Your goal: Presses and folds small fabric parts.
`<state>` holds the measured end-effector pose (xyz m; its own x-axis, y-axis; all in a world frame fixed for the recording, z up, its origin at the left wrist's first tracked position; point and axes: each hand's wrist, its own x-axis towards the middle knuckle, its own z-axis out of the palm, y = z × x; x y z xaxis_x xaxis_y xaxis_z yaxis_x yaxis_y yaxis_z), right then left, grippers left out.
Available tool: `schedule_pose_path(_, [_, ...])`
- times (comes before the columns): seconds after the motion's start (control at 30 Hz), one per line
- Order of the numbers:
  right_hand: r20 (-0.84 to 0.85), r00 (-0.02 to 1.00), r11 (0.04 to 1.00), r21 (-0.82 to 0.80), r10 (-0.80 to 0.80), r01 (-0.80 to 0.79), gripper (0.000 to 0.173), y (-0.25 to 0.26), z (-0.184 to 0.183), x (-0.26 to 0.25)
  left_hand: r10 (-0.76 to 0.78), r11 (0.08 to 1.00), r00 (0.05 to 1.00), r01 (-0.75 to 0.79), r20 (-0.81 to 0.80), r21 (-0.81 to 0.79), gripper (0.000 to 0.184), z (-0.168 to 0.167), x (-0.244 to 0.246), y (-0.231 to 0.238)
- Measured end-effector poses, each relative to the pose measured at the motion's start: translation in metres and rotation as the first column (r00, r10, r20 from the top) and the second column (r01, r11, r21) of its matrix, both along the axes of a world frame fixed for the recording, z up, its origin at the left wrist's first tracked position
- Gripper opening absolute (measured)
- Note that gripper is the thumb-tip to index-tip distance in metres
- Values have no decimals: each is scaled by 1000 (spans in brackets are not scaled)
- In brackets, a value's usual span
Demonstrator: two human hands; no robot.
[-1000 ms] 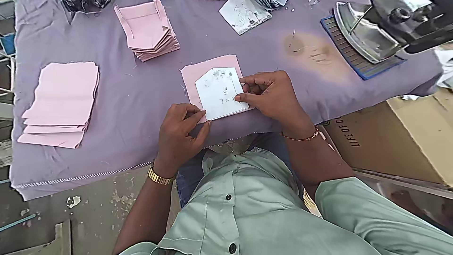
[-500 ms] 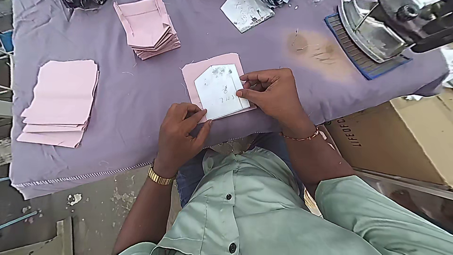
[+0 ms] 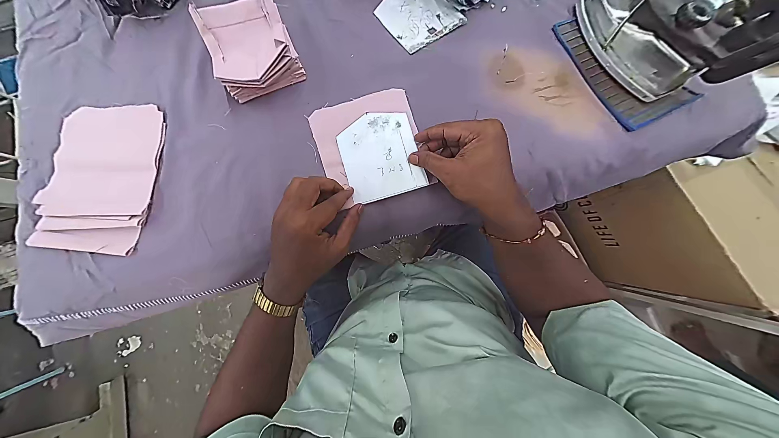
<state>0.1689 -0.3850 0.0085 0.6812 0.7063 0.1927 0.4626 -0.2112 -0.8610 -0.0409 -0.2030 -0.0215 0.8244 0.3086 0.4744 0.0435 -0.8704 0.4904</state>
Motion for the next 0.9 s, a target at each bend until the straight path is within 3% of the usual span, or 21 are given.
schedule_pose_path(0.23, [197,980,997,-74,19,-5,12,5,-5,1,-7,1000,1000,7,-3,-1,25,0,1,1])
schedule_pose_path(0.37, [400,914,998,-44,66,-53,12,11,-15,11,2,1000,1000,-2,1,0,25,1,1,0])
schedule_pose_path(0.53, [514,852,995,-57,95,-77,11,6,-14,9,4,1000,1000,-4,-2,2,24,0,2,0])
schedule_pose_path(0.73, [520,854,995,99,-27,-29,15,-9,-19,14,14,1000,1000,-14,2,-5,25,0,1,0])
schedule_pose_path(0.9, [537,835,989,11,116,-145,26,-21,-26,1,46,998,999,-46,7,45,34,-2,2,-2])
